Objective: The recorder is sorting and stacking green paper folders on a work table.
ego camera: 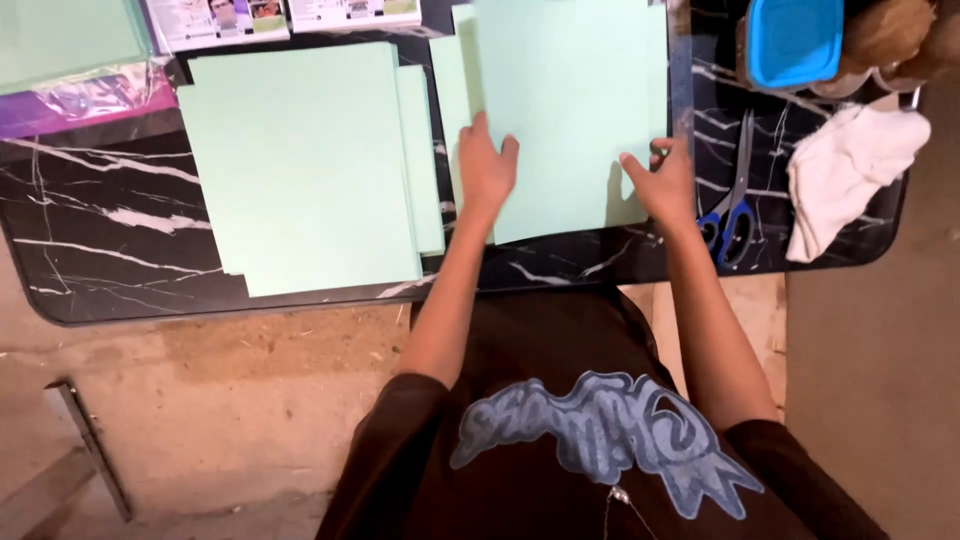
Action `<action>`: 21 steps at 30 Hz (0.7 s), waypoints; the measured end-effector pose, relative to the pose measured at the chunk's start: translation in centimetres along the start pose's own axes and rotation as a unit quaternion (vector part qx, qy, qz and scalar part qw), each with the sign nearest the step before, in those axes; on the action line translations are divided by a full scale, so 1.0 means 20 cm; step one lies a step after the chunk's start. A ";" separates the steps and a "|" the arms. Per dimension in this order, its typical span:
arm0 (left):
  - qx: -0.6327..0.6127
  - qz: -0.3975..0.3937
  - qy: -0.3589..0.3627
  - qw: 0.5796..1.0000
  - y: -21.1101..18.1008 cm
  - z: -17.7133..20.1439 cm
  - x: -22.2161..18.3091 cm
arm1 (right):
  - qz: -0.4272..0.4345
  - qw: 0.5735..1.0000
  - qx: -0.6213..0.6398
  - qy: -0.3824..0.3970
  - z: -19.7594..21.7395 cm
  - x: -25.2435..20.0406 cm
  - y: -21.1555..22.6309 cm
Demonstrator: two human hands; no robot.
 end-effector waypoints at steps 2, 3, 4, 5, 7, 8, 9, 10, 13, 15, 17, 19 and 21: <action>0.142 -0.216 -0.159 0.953 -0.11 -0.01 -0.08 | -0.046 0.994 0.097 0.028 0.01 0.02 -0.03; 0.144 -0.216 -0.165 0.952 -0.22 0.03 -0.17 | -0.040 0.994 0.100 0.030 0.04 0.04 -0.03; 0.075 -0.143 -0.059 0.985 -0.30 0.06 -0.25 | -0.038 0.990 0.125 0.052 0.05 0.06 -0.04; 0.004 -0.069 0.050 0.996 -0.38 0.09 -0.34 | -0.036 0.985 0.149 0.075 0.06 0.07 -0.04; -0.039 -0.114 0.041 0.992 -0.36 0.13 -0.38 | 0.023 0.980 0.168 0.105 0.20 0.05 0.15; -0.084 -0.158 0.039 0.983 -0.35 0.14 -0.41 | 0.076 0.971 0.185 0.133 0.27 0.02 0.24; -0.084 -0.157 0.034 0.984 -0.36 0.16 -0.44 | 0.079 0.970 0.186 0.137 0.30 -0.02 0.32; -0.120 -0.245 0.042 0.961 -0.39 0.17 -0.46 | 0.137 0.942 0.271 0.143 0.34 -0.06 0.42; -0.111 -0.256 0.012 0.960 -0.47 0.15 -0.49 | 0.186 0.931 0.300 0.098 0.36 -0.14 0.53; -0.068 -0.173 -0.024 0.982 -0.41 0.09 -0.46 | 0.174 0.952 0.247 0.048 0.27 -0.18 0.52; -0.032 -0.317 -0.103 0.942 -0.31 -0.02 -0.44 | 0.246 0.930 0.274 0.004 0.14 -0.23 0.48; -0.041 -0.299 -0.129 0.945 -0.26 -0.04 -0.43 | 0.227 0.938 0.264 -0.009 0.07 -0.22 0.39; -0.048 -0.278 -0.156 0.946 -0.25 -0.02 -0.45 | 0.207 0.945 0.254 -0.020 0.04 -0.22 0.34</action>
Point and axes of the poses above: each hand's wrist, its own x-axis towards the middle knuckle, its own z-axis out of the back of the hand, y = z × x, the point moved 2 cm from there along x, towards the middle knuckle, and after that the axes turned 14 degrees about y, right-handed, at the moved point
